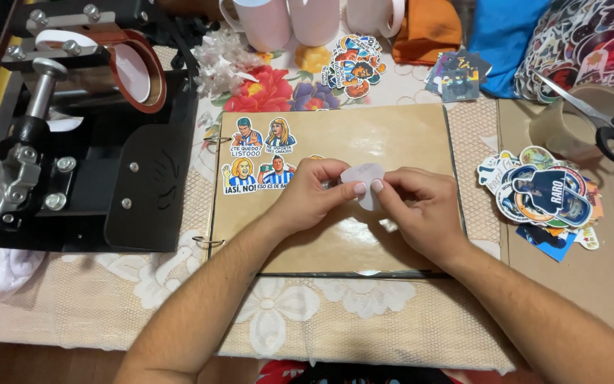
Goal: Peeling the backing off various decorative stickers and applying them to a board or notebook cover.
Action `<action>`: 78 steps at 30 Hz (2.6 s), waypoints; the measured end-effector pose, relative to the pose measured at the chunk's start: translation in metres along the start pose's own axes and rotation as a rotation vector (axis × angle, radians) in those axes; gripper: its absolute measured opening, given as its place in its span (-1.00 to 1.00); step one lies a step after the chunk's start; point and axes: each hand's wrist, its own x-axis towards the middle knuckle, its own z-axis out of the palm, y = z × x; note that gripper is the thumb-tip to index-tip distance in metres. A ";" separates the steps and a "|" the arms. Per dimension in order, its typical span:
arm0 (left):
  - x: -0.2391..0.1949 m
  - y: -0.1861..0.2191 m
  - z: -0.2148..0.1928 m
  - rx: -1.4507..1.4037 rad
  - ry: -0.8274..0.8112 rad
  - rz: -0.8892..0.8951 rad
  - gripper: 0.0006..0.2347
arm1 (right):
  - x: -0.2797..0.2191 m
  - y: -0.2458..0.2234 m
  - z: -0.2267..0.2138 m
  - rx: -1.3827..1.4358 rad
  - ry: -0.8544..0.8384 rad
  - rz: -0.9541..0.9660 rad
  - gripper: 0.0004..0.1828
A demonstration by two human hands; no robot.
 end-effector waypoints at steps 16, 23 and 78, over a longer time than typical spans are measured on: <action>0.001 -0.004 -0.005 -0.109 -0.100 -0.074 -0.73 | 0.002 0.005 -0.004 -0.004 0.012 0.026 -0.90; -0.006 0.013 0.004 -0.128 0.003 -0.091 -0.88 | 0.002 0.012 -0.006 -0.012 0.076 -0.010 -0.90; -0.013 0.019 0.014 0.583 -0.217 0.274 -0.92 | 0.145 0.087 0.120 -0.333 -0.161 -0.535 -0.88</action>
